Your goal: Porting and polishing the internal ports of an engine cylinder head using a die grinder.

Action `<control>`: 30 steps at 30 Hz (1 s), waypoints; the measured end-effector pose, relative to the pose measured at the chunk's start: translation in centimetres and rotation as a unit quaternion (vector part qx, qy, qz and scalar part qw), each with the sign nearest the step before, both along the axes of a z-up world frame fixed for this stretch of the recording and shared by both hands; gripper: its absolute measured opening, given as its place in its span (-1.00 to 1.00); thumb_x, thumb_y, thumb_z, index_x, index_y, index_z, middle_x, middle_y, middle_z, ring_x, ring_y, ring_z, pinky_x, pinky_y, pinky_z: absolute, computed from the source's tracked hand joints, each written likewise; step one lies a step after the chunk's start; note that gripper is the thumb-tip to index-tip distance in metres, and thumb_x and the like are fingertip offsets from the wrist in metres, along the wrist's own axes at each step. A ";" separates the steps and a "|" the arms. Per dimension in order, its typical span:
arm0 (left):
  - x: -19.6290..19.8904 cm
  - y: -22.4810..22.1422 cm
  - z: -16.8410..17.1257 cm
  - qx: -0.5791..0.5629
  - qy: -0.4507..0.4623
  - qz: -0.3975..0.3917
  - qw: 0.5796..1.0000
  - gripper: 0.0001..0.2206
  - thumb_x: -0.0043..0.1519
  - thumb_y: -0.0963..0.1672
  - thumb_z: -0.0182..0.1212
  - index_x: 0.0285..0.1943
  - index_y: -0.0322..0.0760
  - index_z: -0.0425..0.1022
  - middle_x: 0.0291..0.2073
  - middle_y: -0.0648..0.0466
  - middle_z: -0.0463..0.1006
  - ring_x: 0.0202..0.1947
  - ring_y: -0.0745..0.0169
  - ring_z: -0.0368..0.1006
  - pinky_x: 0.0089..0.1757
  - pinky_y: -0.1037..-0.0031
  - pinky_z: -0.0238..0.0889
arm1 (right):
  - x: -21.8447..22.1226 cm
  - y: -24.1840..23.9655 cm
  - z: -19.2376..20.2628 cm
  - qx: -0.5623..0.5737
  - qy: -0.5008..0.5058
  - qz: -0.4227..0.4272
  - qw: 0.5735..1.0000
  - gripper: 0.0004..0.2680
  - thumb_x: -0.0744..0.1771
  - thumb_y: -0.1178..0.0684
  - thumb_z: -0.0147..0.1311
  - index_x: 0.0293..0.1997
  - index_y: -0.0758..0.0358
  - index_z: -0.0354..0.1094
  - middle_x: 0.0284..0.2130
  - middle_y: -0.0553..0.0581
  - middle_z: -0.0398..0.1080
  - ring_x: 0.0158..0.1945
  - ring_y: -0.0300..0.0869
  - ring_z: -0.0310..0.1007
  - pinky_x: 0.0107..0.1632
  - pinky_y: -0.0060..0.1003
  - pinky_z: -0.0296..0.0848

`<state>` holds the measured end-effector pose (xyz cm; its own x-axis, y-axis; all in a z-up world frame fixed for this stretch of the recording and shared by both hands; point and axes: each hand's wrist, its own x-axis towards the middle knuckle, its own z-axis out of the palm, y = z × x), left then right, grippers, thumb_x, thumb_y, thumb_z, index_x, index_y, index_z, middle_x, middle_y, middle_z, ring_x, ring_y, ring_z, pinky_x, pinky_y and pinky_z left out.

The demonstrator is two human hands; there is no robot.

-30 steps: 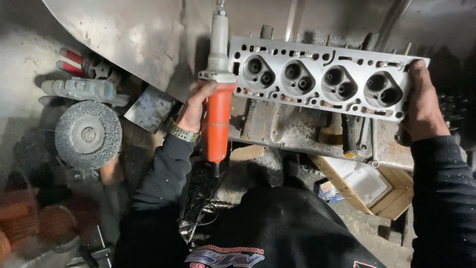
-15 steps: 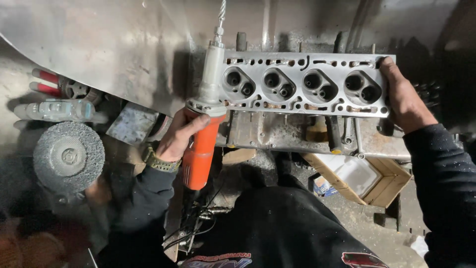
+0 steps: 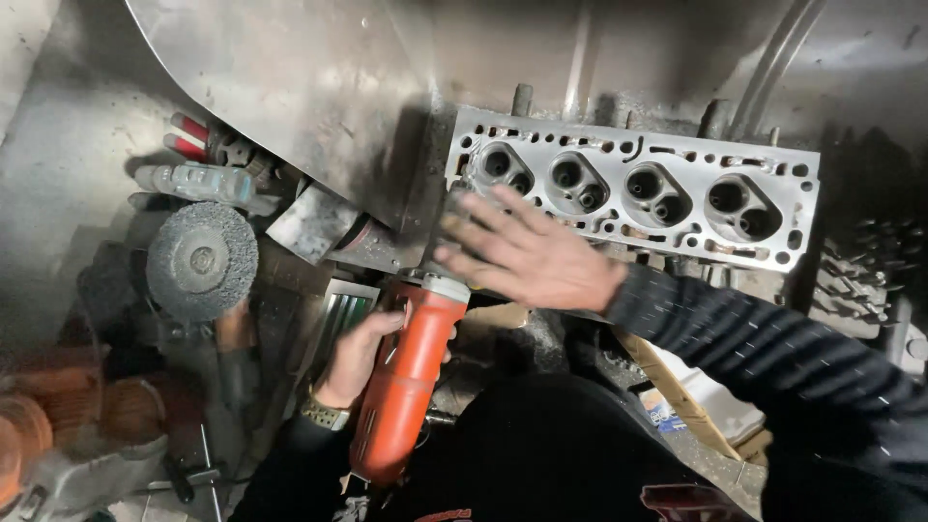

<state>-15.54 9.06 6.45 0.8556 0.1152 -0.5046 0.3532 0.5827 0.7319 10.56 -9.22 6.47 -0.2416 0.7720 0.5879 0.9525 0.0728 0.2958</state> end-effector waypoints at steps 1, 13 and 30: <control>-0.3 -0.4 0.3 0.002 0.001 0.003 1.000 -0.51 0.30 -0.05 -0.04 0.15 -0.65 0.56 -0.11 -0.31 0.69 -0.25 -0.15 0.61 -0.14 0.22 0.42 | 0.1 1.9 0.0 0.002 0.001 0.003 1.000 -0.53 0.41 -0.01 0.18 0.53 0.03 0.09 0.44 0.24 0.27 0.60 0.04 0.03 0.63 0.15 -0.26; 3.3 -3.8 4.8 0.042 0.107 0.130 0.985 -0.53 0.31 0.05 0.08 0.15 -0.42 0.54 -0.21 -0.47 0.65 -0.31 -0.38 0.66 -0.34 -0.13 0.56 | 4.4 9.6 0.5 0.191 0.165 0.288 0.924 -0.70 0.49 -0.04 -0.42 -0.26 0.11 0.32 -0.40 0.03 0.17 -0.34 -0.03 0.32 -0.21 -0.14 0.34; 7.3 -4.7 10.9 0.108 0.222 0.096 0.964 -0.55 0.33 0.02 0.11 0.22 -0.40 0.60 -0.07 -0.44 0.67 -0.10 -0.25 0.60 0.09 -0.11 0.40 | 4.9 8.0 -0.1 0.235 0.180 0.187 0.937 -0.75 0.50 -0.02 -0.21 -0.33 0.10 0.30 -0.45 0.04 0.21 -0.40 -0.06 0.35 -0.25 -0.21 0.38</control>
<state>-8.23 4.33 17.31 0.5138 0.3922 -0.7630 0.5606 0.5197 0.6447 15.43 -1.25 6.35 -0.1635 0.3085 0.9371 0.9308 0.3630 0.0429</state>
